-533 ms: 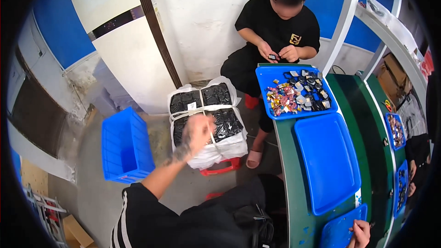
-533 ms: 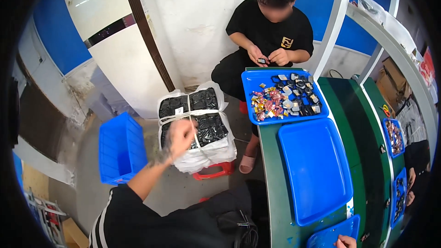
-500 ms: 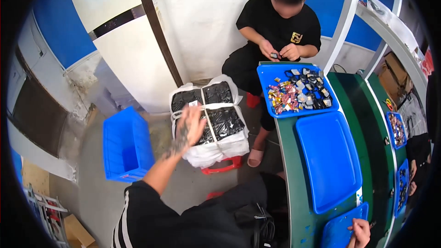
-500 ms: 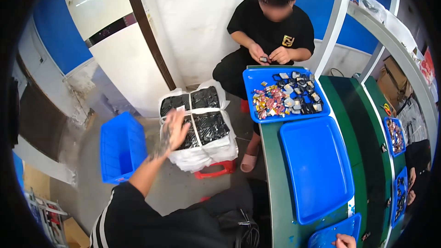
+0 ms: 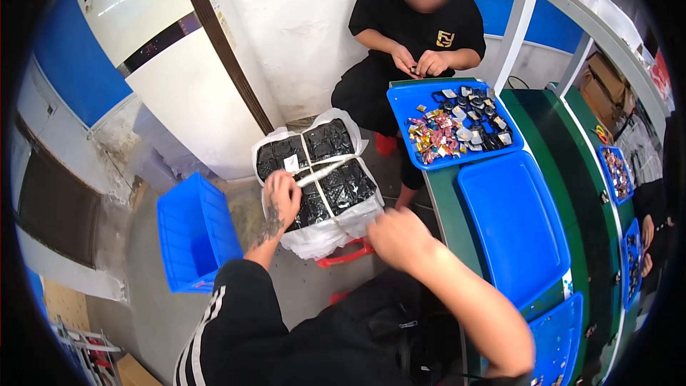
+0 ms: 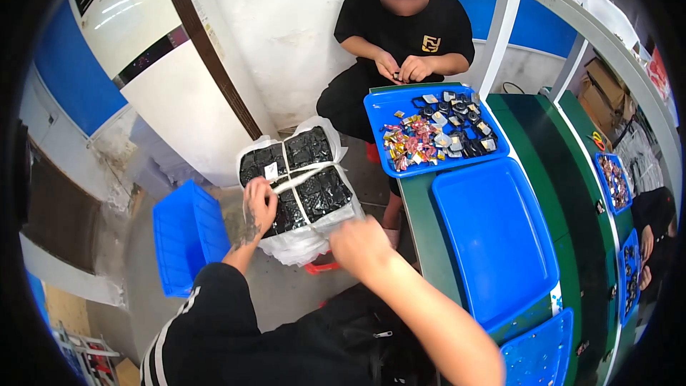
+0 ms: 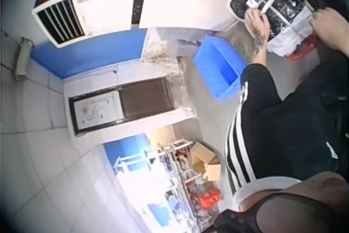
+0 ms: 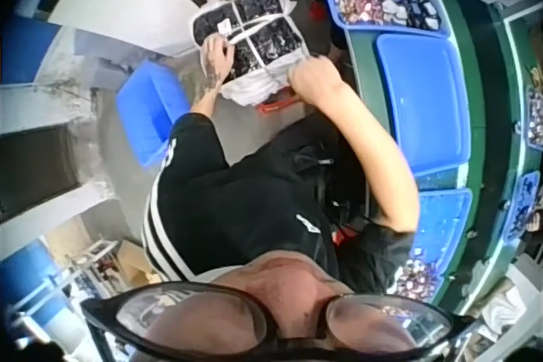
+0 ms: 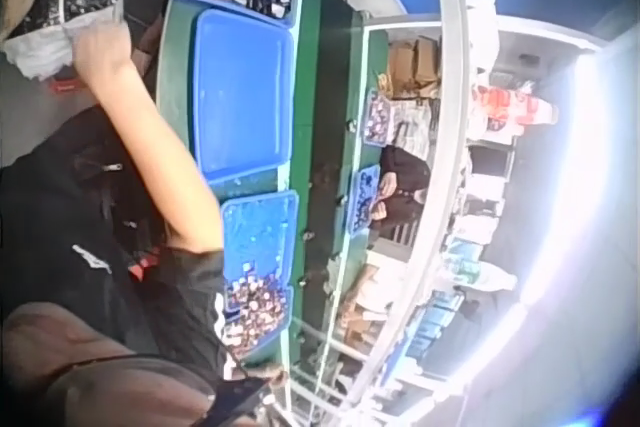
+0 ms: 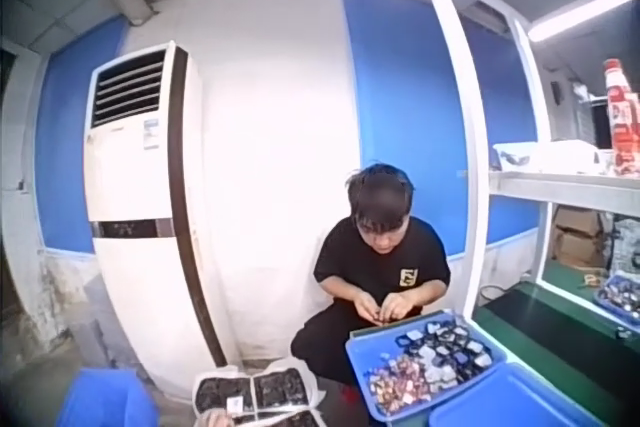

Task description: Assembling or inspecting small electronic components on a factory line, including cutting open a packaged tray and sorting components into trays.

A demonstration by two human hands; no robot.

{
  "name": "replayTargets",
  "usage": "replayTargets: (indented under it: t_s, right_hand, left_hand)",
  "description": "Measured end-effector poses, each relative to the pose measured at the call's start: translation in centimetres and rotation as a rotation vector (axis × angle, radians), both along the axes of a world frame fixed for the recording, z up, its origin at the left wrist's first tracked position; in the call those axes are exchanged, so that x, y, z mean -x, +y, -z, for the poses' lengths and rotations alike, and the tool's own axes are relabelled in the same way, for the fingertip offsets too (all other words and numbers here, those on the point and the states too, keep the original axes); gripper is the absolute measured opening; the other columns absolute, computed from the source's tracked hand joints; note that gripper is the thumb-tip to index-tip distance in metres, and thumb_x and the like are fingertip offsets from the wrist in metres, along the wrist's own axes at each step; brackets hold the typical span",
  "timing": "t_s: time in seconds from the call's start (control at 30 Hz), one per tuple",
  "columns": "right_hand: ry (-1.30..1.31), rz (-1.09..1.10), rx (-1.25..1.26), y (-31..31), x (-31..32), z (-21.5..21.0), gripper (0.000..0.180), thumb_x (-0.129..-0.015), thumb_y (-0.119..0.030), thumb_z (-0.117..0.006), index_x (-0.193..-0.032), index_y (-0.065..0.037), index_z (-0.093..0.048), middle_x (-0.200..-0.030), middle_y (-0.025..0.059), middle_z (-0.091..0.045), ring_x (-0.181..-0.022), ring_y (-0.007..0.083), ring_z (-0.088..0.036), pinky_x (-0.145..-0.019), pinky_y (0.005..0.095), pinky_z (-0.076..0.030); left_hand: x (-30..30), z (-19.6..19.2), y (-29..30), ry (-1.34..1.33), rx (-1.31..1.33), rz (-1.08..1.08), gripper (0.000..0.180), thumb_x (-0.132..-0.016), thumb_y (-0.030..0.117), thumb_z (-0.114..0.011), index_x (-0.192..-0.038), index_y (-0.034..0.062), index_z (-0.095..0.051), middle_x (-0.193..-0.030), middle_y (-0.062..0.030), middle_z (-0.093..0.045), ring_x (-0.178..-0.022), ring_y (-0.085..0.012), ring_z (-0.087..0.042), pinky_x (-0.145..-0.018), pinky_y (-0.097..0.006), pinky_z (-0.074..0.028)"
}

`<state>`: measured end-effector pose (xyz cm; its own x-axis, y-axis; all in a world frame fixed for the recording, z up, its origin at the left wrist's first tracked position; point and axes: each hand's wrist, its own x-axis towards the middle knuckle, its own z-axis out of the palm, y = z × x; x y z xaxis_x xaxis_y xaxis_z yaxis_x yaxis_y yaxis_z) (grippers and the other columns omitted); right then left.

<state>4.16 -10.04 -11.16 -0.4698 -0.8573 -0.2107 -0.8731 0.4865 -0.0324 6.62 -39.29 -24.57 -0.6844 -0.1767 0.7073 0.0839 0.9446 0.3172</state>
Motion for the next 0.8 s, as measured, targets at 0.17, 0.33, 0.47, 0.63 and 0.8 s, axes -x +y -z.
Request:
replayTargets:
  t_s: [0.17, 0.33, 0.47, 0.63, 0.8]
  right_hand:
    - [-0.011, 0.187, 0.565, -6.9, 4.1, 10.9, 0.07, -0.076, -0.017, -0.073, -0.141, -0.017, -0.046, -0.138, 0.0182, -0.045, -0.126, 0.0349, -0.046, -0.096, 0.0472, -0.045]
    - [0.013, 0.201, 0.689, -6.7, 4.1, 12.4, 0.021, -0.078, -0.017, -0.069, -0.093, -0.002, -0.064, -0.115, 0.0151, -0.059, -0.11, 0.0321, -0.057, -0.095, 0.046, -0.044]
    - [-0.092, 0.765, 0.969, -5.9, 8.0, 14.9, 0.016, -0.09, -0.011, -0.054, -0.085, 0.003, -0.061, -0.093, 0.0226, -0.062, -0.094, 0.0418, -0.058, -0.082, 0.0446, -0.048]
    - [-0.372, 1.415, 1.072, -1.7, 9.5, 22.7, 0.052, -0.083, 0.004, -0.047, -0.135, 0.005, -0.043, -0.133, 0.0257, -0.051, -0.121, 0.0375, -0.051, -0.102, 0.0424, -0.042]
    - [0.012, 1.012, 1.342, -7.0, 6.9, 14.2, 0.05, -0.08, 0.013, -0.044, -0.129, 0.007, -0.048, -0.119, 0.0232, -0.055, -0.115, 0.033, -0.052, -0.103, 0.0403, -0.04]
  left_hand:
    - [-7.3, -3.5, 4.1, -0.022, 0.022, 0.512, 0.025, -0.059, 0.003, -0.071, -0.055, 0.0081, -0.047, -0.06, -0.01, -0.047, -0.057, -0.0286, -0.053, -0.052, -0.04, -0.042]
    - [-18.7, -2.6, -5.9, -0.752, -0.999, 0.168, 0.012, -0.082, 0.014, -0.073, -0.082, 0.0028, -0.067, -0.074, -0.006, -0.065, -0.075, -0.0204, -0.064, -0.066, -0.032, -0.049]
    - [-18.7, -6.9, -5.2, -1.568, -0.583, 0.677, 0.022, -0.091, 0.014, -0.065, -0.11, 0.0013, -0.068, -0.095, -0.0064, -0.071, -0.092, -0.0155, -0.065, -0.077, -0.03, -0.052]
    - [-8.2, -4.1, -1.7, -0.545, -0.586, 0.187, 0.038, -0.089, 0.019, -0.068, -0.123, 0.0022, -0.061, -0.112, -0.0119, -0.065, -0.101, -0.0277, -0.063, -0.089, -0.04, -0.049]
    - [0.5, -3.0, 0.1, -0.331, -0.018, -0.124, 0.043, -0.083, 0.02, -0.069, -0.121, 0.0038, -0.061, -0.108, -0.0114, -0.058, -0.105, -0.0287, -0.052, -0.09, -0.041, -0.043]
